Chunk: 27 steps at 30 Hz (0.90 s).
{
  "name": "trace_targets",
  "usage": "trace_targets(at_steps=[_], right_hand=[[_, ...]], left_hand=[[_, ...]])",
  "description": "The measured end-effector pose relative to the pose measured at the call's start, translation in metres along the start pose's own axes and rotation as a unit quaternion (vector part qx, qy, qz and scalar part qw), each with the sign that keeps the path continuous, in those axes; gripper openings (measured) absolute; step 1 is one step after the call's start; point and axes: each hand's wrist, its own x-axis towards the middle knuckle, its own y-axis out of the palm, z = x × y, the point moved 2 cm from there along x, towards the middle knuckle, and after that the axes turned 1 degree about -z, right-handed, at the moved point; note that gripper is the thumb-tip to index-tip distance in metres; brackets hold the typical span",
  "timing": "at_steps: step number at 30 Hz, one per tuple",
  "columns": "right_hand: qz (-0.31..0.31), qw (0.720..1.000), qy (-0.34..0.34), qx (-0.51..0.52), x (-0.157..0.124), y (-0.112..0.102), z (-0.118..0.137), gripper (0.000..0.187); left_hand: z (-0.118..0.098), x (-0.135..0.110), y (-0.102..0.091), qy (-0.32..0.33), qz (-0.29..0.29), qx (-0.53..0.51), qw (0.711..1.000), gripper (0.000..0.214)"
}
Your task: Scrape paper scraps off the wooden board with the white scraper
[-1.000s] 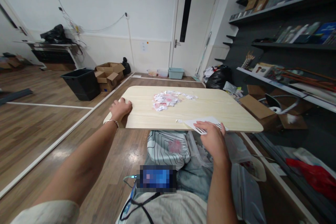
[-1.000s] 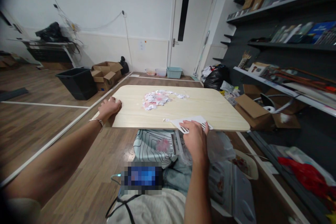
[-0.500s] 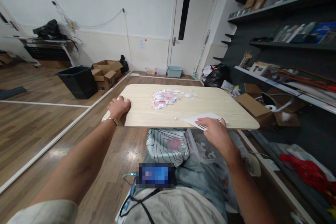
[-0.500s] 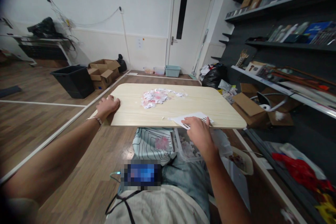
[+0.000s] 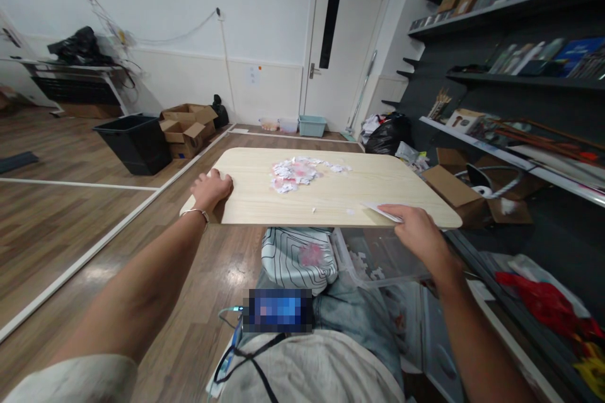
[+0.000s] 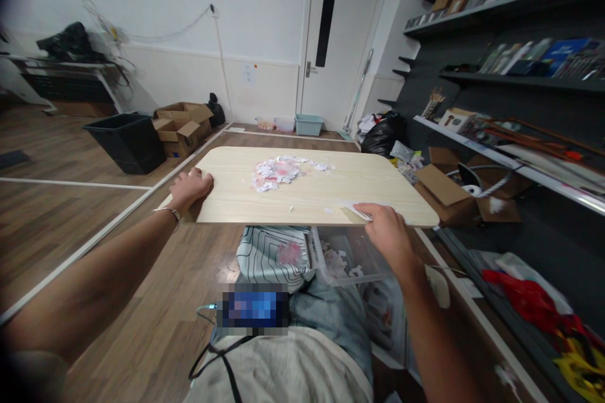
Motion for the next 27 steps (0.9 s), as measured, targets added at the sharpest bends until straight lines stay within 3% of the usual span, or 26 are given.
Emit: trace_targets(at_steps=[4, 9, 15, 27], right_hand=[[0.017, 0.999, -0.038, 0.02, 0.014, -0.002, 0.005, 0.072], [0.06, 0.994, -0.081, -0.03, 0.03, 0.001, 0.025, 0.068], [0.111, 0.985, -0.088, -0.095, 0.043, -0.011, 0.041, 0.064], [0.113, 0.979, -0.102, -0.132, 0.02, -0.011, 0.047, 0.061]], left_hand=[[-0.001, -0.002, -0.002, -0.002, -0.003, 0.003, 1.0, 0.073], [0.0, -0.003, -0.002, 0.003, -0.003, 0.003, 1.0, 0.073], [0.001, -0.002, -0.003, -0.004, -0.001, -0.001, 1.0, 0.077], [0.005, 0.005, 0.004, 0.003, -0.006, -0.002, 1.0, 0.082]])
